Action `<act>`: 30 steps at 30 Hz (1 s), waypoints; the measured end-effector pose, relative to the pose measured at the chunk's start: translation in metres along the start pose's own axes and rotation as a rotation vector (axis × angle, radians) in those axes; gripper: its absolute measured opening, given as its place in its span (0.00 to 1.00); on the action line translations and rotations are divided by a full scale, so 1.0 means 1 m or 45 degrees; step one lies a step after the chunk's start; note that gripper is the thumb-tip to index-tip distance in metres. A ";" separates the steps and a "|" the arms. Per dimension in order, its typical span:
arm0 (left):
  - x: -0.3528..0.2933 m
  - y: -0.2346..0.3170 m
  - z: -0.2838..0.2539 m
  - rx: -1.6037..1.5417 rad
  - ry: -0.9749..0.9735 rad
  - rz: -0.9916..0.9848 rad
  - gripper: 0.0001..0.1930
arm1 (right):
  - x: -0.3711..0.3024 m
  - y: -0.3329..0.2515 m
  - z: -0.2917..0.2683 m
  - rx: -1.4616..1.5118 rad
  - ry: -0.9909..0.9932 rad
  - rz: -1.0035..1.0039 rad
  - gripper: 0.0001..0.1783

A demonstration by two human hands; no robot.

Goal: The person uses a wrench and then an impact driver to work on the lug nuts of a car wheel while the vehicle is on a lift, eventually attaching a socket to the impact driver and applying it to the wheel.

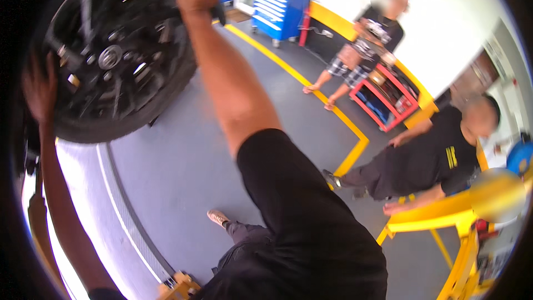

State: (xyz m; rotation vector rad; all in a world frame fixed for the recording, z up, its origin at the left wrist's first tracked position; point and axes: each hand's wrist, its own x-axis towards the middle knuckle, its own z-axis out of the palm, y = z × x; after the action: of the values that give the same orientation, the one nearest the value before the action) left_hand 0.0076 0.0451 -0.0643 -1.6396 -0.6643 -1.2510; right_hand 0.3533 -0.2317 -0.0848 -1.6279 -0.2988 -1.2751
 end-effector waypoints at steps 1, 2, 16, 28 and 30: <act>0.001 0.014 -0.009 -0.008 0.030 0.021 0.36 | 0.001 0.025 0.003 -0.071 0.103 -0.134 0.24; 0.012 0.024 -0.043 -0.502 0.394 -0.034 0.36 | -0.011 0.006 -0.005 -0.146 -0.080 -0.112 0.26; -0.007 0.037 -0.068 -0.621 0.145 0.013 0.31 | 0.004 0.017 -0.009 0.149 0.298 -0.517 0.14; -0.022 0.039 -0.075 -0.638 0.097 -0.023 0.13 | 0.013 0.005 -0.010 0.251 0.285 -0.543 0.17; -0.024 0.041 -0.075 -0.662 0.135 -0.029 0.11 | 0.012 0.007 -0.009 0.211 0.319 -0.595 0.17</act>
State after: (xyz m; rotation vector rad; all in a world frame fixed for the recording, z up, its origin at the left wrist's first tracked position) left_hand 0.0013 -0.0370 -0.0980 -1.9640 -0.3023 -1.6075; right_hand 0.3579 -0.2472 -0.0790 -1.2793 -0.6364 -1.7366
